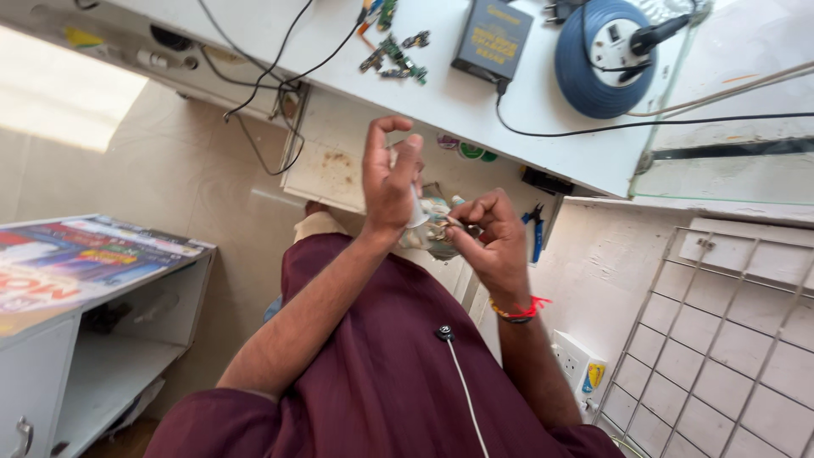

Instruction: The person applies a small amount of adhesive to a small electronic component using a syringe-like applicator, then wipes the component with a cloth. They then use pliers to manipulate the component, likely to adjust or secure parts.

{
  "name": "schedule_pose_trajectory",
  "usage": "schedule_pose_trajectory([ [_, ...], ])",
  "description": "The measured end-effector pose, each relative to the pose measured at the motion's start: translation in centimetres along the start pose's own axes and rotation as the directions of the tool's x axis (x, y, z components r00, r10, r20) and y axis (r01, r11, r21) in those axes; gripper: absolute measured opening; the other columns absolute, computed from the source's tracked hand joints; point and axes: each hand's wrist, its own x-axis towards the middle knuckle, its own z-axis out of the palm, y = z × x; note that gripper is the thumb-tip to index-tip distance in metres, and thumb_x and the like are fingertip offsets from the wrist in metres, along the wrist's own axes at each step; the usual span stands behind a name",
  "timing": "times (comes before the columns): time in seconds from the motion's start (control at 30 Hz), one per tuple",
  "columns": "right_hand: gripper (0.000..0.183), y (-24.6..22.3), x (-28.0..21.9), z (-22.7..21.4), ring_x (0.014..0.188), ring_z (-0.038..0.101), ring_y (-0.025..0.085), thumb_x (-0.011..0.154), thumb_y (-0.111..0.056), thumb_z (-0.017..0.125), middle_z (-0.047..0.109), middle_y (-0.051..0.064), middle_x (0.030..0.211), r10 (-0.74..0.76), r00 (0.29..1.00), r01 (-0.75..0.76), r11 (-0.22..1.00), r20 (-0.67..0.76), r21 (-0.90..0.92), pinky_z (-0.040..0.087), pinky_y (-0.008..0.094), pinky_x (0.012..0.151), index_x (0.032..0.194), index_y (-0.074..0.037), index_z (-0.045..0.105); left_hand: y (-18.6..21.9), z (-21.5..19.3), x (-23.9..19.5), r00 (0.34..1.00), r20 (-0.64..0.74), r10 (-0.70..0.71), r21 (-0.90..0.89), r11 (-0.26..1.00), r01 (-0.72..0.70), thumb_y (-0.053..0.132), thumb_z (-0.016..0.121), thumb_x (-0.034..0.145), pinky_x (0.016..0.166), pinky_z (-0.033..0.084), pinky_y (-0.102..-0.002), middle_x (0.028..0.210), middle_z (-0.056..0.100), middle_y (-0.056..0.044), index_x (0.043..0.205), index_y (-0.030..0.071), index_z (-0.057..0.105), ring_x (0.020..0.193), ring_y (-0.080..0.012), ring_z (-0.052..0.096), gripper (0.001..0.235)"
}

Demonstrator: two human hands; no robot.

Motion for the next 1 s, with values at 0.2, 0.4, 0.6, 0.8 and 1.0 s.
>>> schedule_pose_trajectory([
  [0.2, 0.026, -0.4, 0.5, 4.5, 0.079, 0.068, 0.02, 0.083, 0.001, 0.075, 0.069, 0.01, 0.087, -0.175, 0.984, 0.166, 0.806, 0.039, -0.569, 0.054, 0.032, 0.072, 0.088, -0.004, 0.05, 0.7, -1.7, 1.1, 0.998, 0.018, -0.061, -0.053, 0.997, 0.062, 0.045, 0.043, 0.109, 0.055, 0.035, -0.026, 0.067, 0.041, 0.001, 0.122, 0.009, 0.049, 0.061, -0.0084, 0.038, 0.038],
  [0.4, 0.019, -0.7, 1.8, 9.3, 0.082, 0.069, 0.025, 0.087, 0.002, 0.071, 0.07, 0.011, 0.091, -0.326, 0.941, 0.22, 0.793, -0.091, -0.568, 0.055, 0.035, 0.074, 0.089, -0.003, 0.053, 1.9, -4.7, 2.6, 0.99, -0.02, -0.136, -0.077, 0.988, 0.135, 0.056, 0.036, 0.107, 0.052, 0.032, -0.027, 0.064, 0.036, 0.002, 0.118, 0.01, 0.049, 0.058, -0.0091, 0.032, 0.05],
  [0.6, 0.019, -1.3, 3.6, 12.0, 0.085, 0.068, 0.027, 0.086, 0.005, 0.069, 0.069, 0.012, 0.095, -0.354, 0.935, 0.295, 0.74, 0.024, -0.605, 0.054, 0.038, 0.074, 0.085, -0.001, 0.051, 3.4, -7.5, 4.2, 0.977, -0.062, -0.206, -0.111, 0.974, 0.199, 0.059, 0.039, 0.106, 0.052, 0.032, -0.028, 0.065, 0.036, 0.002, 0.115, 0.008, 0.049, 0.059, -0.0096, 0.033, 0.053],
  [0.8, 0.025, -2.8, 2.9, 12.7, 0.083, 0.07, 0.022, 0.084, 0.005, 0.07, 0.069, 0.01, 0.09, -0.164, 0.967, 0.244, 0.806, 0.193, -0.539, 0.056, 0.034, 0.073, 0.077, -0.002, 0.047, 5.1, -9.4, 5.4, 0.948, 0.203, -0.246, -0.179, 0.942, 0.283, 0.069, 0.038, 0.103, 0.05, 0.03, -0.026, 0.064, 0.036, 0.003, 0.12, 0.008, 0.051, 0.054, -0.0081, 0.032, 0.064],
  [1.0, 0.015, -4.5, 1.0, 12.2, 0.1, 0.069, 0.017, 0.096, 0.002, 0.069, 0.069, 0.013, 0.107, -0.334, 0.929, 0.28, 0.916, -0.157, -0.288, 0.06, 0.031, 0.083, 0.093, -0.004, 0.055, 6.1, -10.1, 5.5, 0.853, 0.468, -0.231, -0.173, 0.923, 0.345, 0.077, 0.032, 0.099, 0.053, 0.032, -0.025, 0.067, 0.037, 0.003, 0.135, 0.009, 0.042, 0.055, -0.0084, 0.035, 0.077],
])
